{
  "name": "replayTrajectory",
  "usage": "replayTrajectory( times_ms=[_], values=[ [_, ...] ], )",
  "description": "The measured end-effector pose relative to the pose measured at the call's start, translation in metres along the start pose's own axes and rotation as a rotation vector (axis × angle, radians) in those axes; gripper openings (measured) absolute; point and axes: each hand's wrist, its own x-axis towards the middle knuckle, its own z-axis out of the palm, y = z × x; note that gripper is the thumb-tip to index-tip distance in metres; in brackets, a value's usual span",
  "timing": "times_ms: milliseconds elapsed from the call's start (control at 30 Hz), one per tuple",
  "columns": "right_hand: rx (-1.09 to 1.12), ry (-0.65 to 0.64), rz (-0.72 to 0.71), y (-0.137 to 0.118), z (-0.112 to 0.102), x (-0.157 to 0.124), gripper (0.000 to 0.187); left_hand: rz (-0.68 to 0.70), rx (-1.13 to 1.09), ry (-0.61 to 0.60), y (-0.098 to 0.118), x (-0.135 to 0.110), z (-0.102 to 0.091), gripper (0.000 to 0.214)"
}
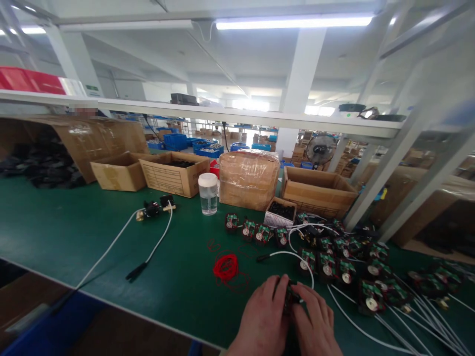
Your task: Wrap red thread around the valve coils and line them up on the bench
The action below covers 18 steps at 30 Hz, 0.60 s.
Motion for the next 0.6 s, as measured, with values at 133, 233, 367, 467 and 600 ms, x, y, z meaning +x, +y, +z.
replayTrajectory(
  times_ms=[133, 233, 367, 467, 600],
  values=[
    [0.077, -0.053, -0.026, 0.01, -0.009, 0.007, 0.027, -0.005, -0.02, 0.003, 0.001, 0.0, -0.001, 0.072],
    [0.144, -0.062, -0.035, 0.021, -0.012, 0.008, 0.016, -0.023, -0.021, 0.012, 0.001, 0.0, 0.002, 0.075],
    [0.253, -0.076, -0.012, 0.033, -0.006, 0.003, 0.007, -0.043, -0.042, 0.022, 0.0, 0.0, 0.008, 0.082],
    [0.352, -0.043, 0.09, 0.034, 0.0, 0.001, 0.01, -0.034, -0.053, 0.057, -0.004, 0.001, 0.01, 0.078],
    [0.478, 0.021, 0.226, 0.028, 0.002, 0.005, 0.009, -0.004, -0.072, 0.109, -0.008, 0.0, 0.012, 0.07]
  ],
)
